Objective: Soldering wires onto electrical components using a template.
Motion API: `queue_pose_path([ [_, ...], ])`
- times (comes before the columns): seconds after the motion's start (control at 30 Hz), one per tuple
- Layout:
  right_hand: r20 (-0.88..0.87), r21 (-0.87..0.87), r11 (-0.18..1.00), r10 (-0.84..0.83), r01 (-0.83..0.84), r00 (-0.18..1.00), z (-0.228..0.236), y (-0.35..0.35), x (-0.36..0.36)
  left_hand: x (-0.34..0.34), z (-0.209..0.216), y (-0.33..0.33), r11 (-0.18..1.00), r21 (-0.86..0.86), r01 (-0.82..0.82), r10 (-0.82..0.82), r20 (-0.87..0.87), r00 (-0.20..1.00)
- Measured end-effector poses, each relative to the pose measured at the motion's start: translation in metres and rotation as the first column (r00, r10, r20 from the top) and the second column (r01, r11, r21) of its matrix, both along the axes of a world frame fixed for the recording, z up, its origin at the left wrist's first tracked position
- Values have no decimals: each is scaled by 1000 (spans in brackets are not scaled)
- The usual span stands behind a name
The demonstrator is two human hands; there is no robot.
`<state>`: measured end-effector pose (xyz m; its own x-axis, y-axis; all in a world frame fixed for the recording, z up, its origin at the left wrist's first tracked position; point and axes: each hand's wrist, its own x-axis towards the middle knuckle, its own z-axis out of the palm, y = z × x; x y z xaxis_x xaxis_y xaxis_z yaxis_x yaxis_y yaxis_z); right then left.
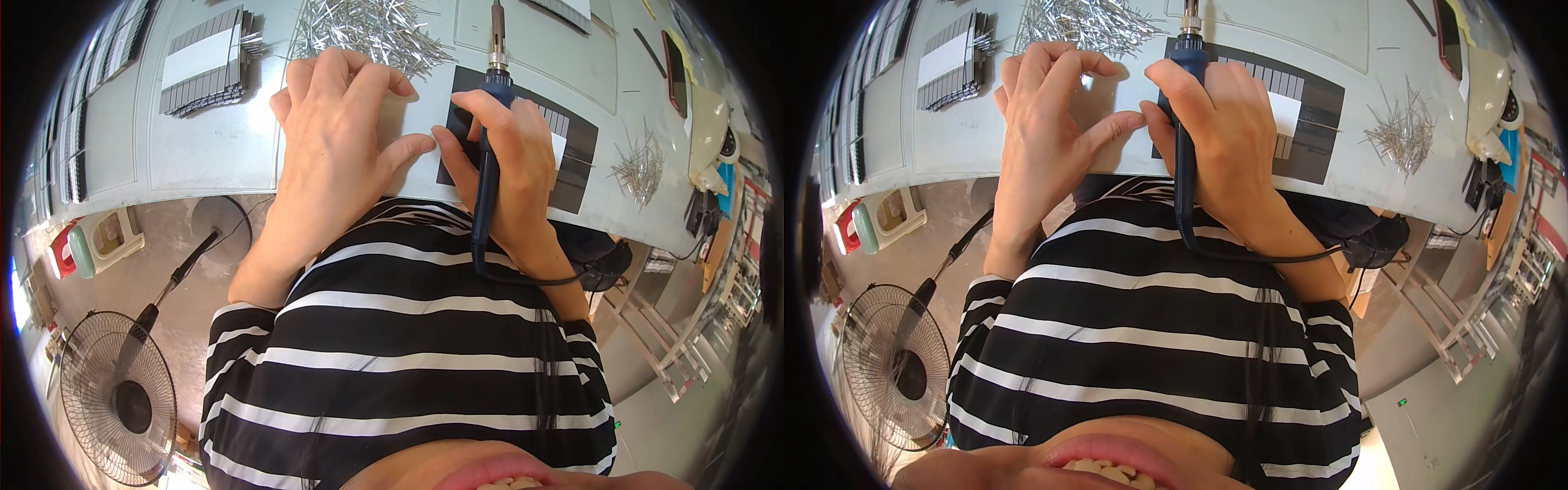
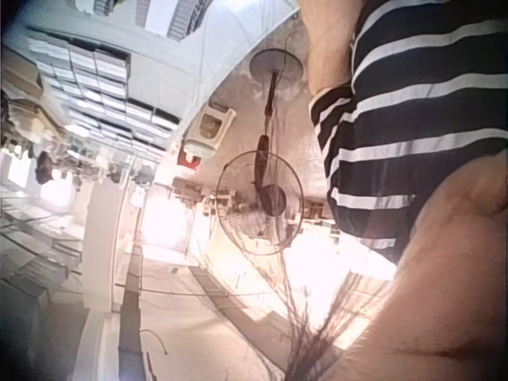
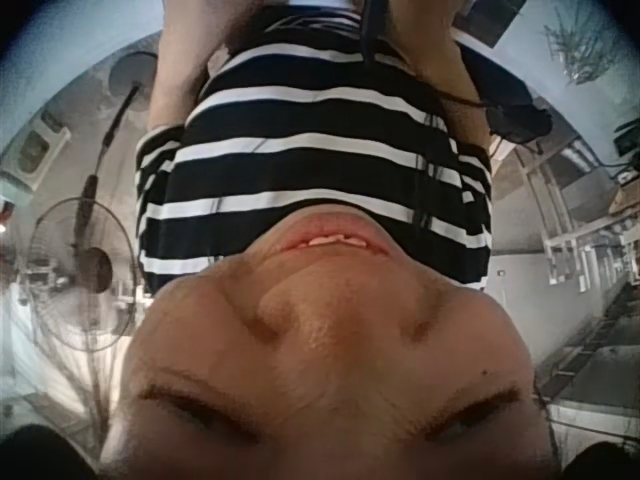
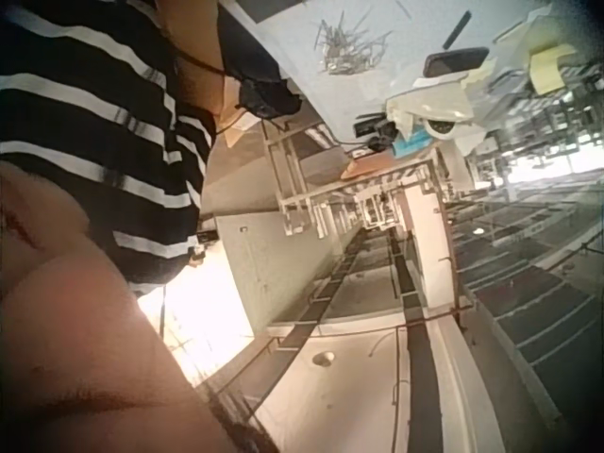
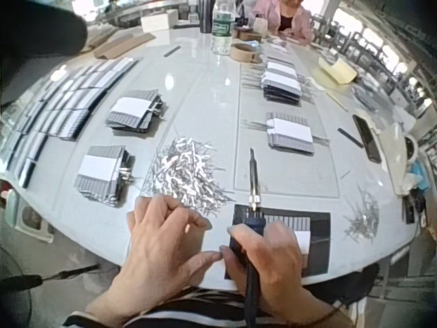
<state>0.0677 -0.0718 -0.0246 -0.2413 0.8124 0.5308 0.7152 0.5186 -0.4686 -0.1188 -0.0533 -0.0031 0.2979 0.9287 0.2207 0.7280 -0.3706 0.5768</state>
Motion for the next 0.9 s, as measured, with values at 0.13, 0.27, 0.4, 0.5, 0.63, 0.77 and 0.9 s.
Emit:
queue_pose_path([
  [0.13, -3, -23, 1000, -9, 9, 1000, -2, 0, 1, -2, 3, 2, 1000, 19, 7, -7, -4, 1000],
  [0.27, -37, -51, 999, -19, 17, 999, -3, 0, 1, -11, 1, 2, 998, 58, 9, -8, -7, 1000],
  [0.4, -9, 5, 1000, -10, 10, 1000, -5, 3, 4, -20, -1, -5, 972, 234, 33, -28, -27, 999],
  [0.5, -11, 8, 1000, 5, -5, 1000, -3, 4, 2, -19, -8, -27, 933, 321, 165, -145, -84, 986],
  [0.63, -4, 31, 999, 7, -7, 1000, -5, 5, 3, -11, -25, -36, 926, 332, 179, -98, -248, 964],
  [0.77, 18, 3, 1000, -2, 2, 1000, -2, 4, 3, -6, -28, -37, 938, 325, 120, -36, -256, 966],
  [0.9, 23, -2, 1000, -15, 15, 1000, -1, 3, 3, -7, -29, -37, 935, 331, 130, -35, -279, 960],
])
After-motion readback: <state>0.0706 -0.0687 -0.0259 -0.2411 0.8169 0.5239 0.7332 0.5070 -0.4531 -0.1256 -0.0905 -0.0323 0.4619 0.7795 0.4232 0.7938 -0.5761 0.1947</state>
